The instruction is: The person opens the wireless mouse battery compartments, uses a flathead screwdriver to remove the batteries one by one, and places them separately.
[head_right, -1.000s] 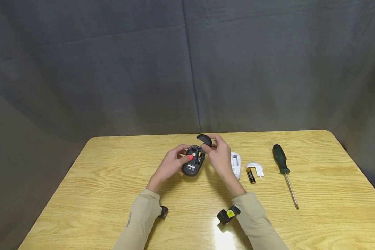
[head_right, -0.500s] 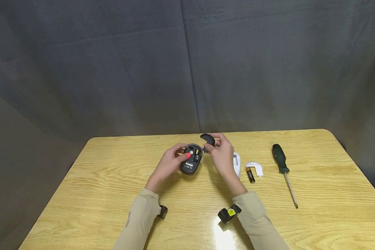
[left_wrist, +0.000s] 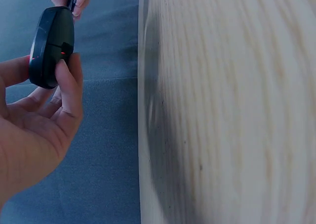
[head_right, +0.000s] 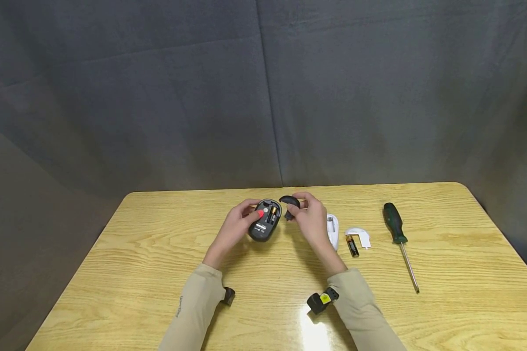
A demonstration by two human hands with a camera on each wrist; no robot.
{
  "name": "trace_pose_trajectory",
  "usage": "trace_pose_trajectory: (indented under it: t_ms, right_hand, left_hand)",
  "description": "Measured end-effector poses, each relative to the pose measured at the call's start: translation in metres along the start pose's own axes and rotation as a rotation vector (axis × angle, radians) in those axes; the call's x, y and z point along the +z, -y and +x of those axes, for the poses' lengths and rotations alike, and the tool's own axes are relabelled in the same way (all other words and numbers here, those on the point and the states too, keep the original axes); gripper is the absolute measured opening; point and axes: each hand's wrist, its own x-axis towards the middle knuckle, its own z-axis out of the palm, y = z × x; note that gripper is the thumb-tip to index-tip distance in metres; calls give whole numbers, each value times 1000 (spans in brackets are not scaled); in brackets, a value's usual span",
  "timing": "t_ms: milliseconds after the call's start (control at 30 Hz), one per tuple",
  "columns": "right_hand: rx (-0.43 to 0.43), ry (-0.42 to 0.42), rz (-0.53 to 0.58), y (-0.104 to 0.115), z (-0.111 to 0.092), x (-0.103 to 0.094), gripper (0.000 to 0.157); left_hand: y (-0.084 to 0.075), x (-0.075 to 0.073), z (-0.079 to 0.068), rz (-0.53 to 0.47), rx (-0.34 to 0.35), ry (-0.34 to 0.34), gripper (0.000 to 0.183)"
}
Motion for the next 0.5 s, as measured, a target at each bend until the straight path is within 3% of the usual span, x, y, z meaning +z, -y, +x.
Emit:
trace_pose_trajectory:
  t_ms: [500]
  right_hand:
    - [37, 23, -39, 0, 0, 0, 34]
  left_hand:
    - [1, 0, 0, -10, 35, 11, 31]
